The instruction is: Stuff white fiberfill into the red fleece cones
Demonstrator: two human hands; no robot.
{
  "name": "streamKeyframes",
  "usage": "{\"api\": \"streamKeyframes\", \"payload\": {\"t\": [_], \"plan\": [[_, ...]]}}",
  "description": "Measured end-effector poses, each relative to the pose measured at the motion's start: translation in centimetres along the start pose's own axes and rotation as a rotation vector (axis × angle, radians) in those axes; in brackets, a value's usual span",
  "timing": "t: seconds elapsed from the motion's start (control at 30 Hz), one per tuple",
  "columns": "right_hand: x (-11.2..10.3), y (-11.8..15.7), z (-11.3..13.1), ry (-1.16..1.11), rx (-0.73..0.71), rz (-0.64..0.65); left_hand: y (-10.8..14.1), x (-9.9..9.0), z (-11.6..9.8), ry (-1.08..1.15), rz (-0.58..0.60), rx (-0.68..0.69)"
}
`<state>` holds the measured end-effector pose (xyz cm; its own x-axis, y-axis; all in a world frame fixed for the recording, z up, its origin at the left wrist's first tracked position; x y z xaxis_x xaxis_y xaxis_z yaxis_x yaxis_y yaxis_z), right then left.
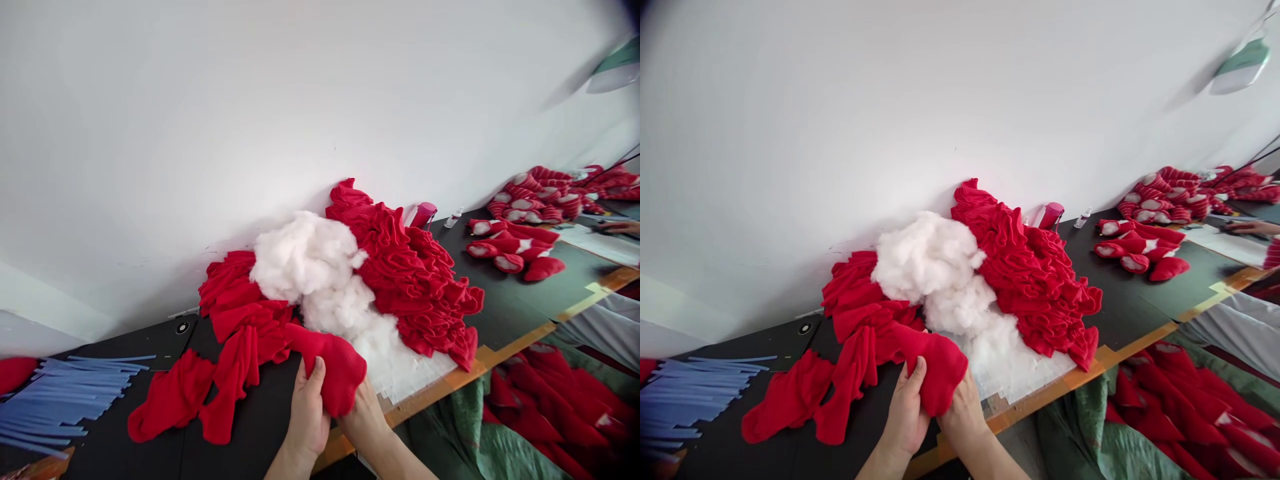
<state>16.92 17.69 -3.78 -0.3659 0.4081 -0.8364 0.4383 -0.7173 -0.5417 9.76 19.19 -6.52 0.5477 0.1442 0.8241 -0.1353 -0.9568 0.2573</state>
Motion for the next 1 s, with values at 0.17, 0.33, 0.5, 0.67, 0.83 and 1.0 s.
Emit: {"api": "streamKeyframes", "payload": {"t": [0.17,0.33,0.5,0.67,0.83,1.0], "plan": [[-0.6,-0.2,0.4,-0.094,-0.009,0.002,-0.5,-0.9,0.2,0.035,-0.056,0.022],[-1.5,1.0,0.4,-0.246,0.155,0.028,-0.6,-1.0,-0.8,0.075,-0.074,0.066],[-2.4,0.5,0.7,-0.408,-0.049,0.063,-0.3,0.0,-0.4,0.096,0.095,-0.021],[-3.0,0.5,-0.4,-0.449,0.002,0.061,0.0,-0.2,-0.3,0.074,0.070,-0.031],[-1.7,1.0,0.1,-0.272,-0.063,0.106,0.0,-0.1,0.5,0.047,0.075,-0.060],[-1.8,0.6,-0.4,-0.251,0.019,0.075,-0.1,-1.1,1.0,0.053,-0.041,-0.075]]}}
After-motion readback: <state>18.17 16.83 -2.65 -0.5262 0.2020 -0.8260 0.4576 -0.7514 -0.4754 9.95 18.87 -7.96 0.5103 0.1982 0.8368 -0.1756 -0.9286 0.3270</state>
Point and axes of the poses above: each hand's wrist, its own y-axis away from the middle knuckle, its own x-axis out of the palm, z = x × y, the point moved 6 cm from there along -y, towards the middle knuckle, and after that the axes turned 9 degrees about z, right-handed, at the moved point
